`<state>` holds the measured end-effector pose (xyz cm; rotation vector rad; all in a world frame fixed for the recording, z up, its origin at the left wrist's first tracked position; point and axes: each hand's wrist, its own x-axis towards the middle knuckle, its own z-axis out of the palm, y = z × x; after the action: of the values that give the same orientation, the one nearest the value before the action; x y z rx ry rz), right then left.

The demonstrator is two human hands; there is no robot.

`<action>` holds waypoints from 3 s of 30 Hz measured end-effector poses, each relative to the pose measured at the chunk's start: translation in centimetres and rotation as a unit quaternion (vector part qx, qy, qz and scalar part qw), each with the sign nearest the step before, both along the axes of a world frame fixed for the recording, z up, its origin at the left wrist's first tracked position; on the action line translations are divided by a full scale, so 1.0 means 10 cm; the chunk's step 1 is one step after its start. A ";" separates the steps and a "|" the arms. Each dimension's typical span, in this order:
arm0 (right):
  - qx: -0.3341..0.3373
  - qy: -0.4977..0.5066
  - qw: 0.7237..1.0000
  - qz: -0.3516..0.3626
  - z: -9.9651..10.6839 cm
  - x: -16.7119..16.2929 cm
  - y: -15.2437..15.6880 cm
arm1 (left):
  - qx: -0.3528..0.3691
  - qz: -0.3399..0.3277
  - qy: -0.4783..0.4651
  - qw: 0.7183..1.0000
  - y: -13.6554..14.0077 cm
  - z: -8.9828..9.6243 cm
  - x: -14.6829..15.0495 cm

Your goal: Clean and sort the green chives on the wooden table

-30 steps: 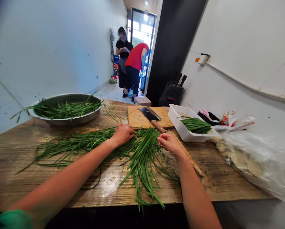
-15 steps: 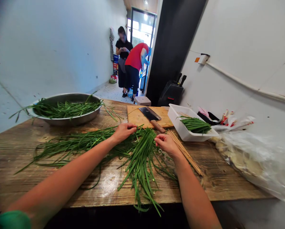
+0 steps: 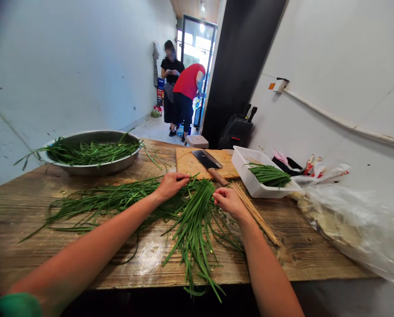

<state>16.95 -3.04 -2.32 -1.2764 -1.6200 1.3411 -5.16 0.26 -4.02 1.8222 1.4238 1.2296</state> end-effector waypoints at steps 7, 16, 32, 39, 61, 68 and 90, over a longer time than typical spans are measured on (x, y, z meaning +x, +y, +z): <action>0.000 -0.006 1.000 -0.006 -0.01 -0.03 0.00 | 0.047 -0.031 0.050 0.997 -0.04 -0.01 0.02; 0.046 -0.024 0.999 0.001 -0.15 0.00 0.08 | 0.066 -0.099 0.094 0.988 -0.12 -0.01 0.13; 0.060 0.005 0.998 -0.015 -0.13 0.00 0.06 | 0.039 -0.028 0.197 0.979 -0.17 0.04 0.07; 0.072 -0.013 0.997 0.003 -0.09 -0.02 0.05 | 0.001 -0.047 0.001 0.999 -0.12 0.05 0.11; 0.004 0.048 0.997 -0.064 0.01 0.21 0.07 | -0.037 0.255 0.287 0.923 0.01 0.36 -0.81; -0.011 0.053 0.996 -0.069 -0.01 0.26 0.10 | -0.055 -0.150 0.302 0.940 -0.03 0.41 -0.71; 0.058 0.016 0.998 -0.014 -0.02 0.09 0.05 | -0.042 0.004 -0.244 0.969 -0.13 0.07 0.21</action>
<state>17.85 -2.57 -2.50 -1.1982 -1.6291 1.2254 -3.04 -1.04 -3.30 1.3320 1.1798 1.4690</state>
